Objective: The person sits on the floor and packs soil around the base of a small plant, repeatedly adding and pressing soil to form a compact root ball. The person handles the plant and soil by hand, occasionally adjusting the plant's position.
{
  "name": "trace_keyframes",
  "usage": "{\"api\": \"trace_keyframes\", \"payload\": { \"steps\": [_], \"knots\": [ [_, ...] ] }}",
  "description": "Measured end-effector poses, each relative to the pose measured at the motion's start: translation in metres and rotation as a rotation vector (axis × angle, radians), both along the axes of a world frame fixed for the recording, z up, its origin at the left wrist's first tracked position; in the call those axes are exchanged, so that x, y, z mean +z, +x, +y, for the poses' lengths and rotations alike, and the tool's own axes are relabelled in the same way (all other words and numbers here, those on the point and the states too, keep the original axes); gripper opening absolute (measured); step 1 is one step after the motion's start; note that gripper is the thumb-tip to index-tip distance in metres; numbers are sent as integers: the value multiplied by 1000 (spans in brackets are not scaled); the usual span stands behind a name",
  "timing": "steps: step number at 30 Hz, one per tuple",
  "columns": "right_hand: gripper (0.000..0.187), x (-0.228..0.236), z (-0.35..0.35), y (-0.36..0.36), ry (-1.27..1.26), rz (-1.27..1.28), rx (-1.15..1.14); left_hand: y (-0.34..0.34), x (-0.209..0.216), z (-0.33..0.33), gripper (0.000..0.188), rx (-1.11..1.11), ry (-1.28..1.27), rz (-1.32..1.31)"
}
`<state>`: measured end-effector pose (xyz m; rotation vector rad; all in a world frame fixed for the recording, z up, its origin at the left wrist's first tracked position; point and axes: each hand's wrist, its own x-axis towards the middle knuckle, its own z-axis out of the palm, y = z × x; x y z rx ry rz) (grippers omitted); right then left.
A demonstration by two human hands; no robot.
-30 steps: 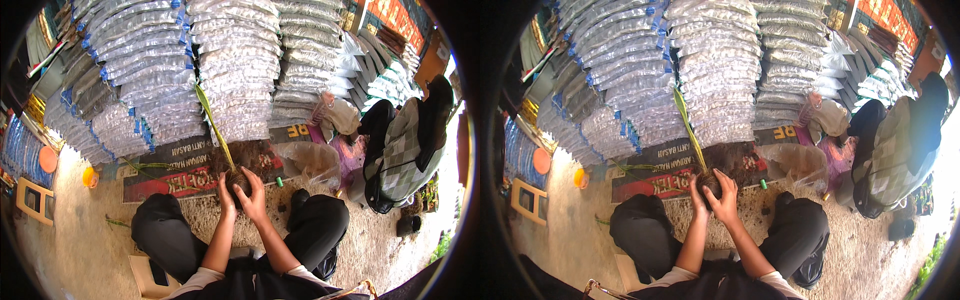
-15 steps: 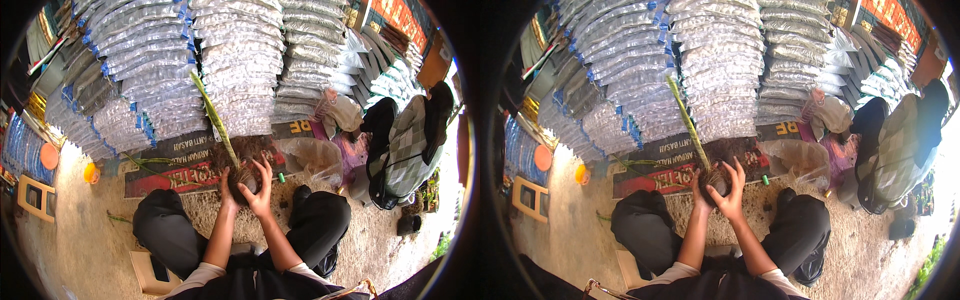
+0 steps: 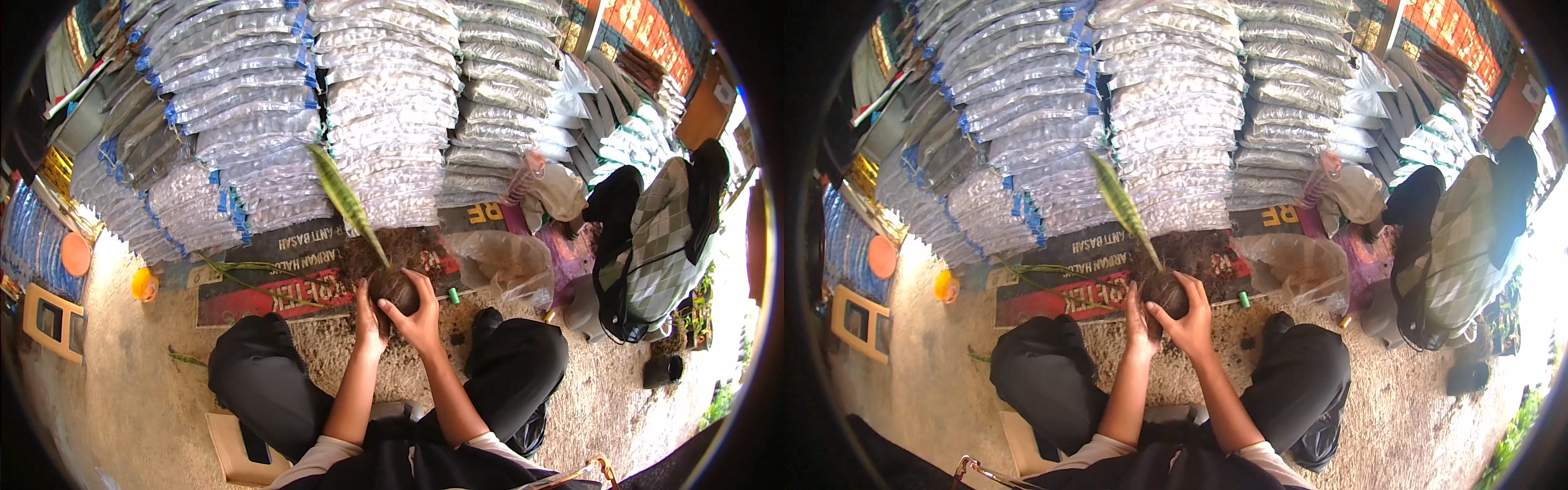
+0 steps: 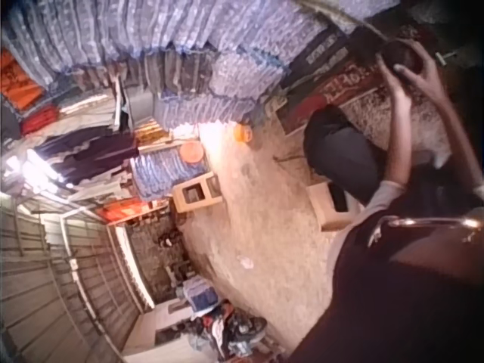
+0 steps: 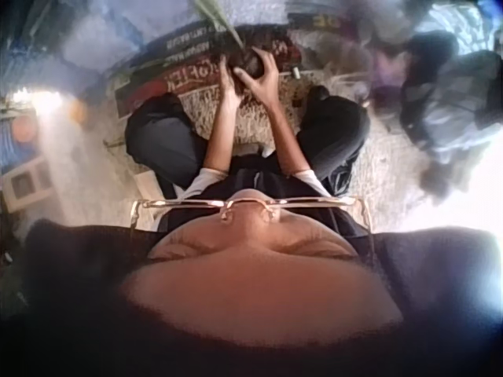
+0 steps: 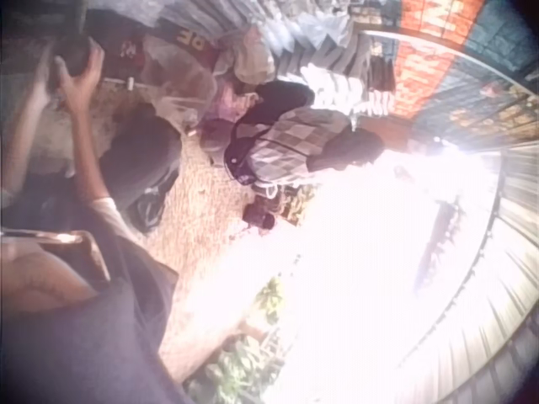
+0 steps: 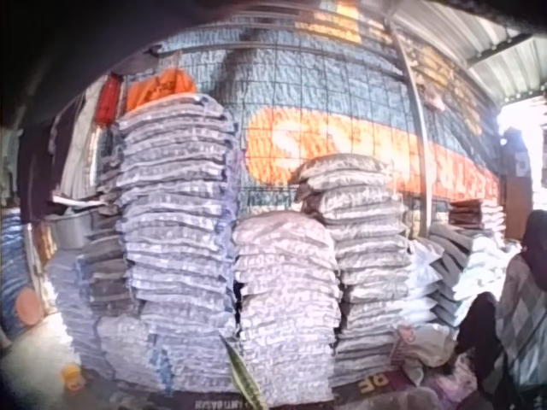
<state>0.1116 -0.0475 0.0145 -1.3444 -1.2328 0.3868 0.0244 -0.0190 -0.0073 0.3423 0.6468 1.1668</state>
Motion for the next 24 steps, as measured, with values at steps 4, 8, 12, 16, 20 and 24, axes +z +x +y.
{"api": "trace_keyframes", "payload": {
  "steps": [4, 8, 12, 16, 20, 24],
  "knots": [
    [55, -5, -1, 0, -64, 664, 103, -6, 0, 8, 53, -69, 187, 250],
    [57, -3, -5, -14, -2, 393, 119, 2, 7, 5, 56, -76, 172, -6],
    [52, 8, -12, -21, 107, -86, -133, -5, -1, 3, 59, -209, 159, -284],
    [46, 2, -11, -15, 118, -174, -130, -5, 2, 0, 55, -180, 93, -175],
    [44, 0, -11, -15, 122, -115, -94, -5, 1, -2, 45, -139, 55, -105],
    [39, 4, -8, -13, -9, -197, -114, -2, -6, 5, 44, -31, -22, 69]
  ]
}}
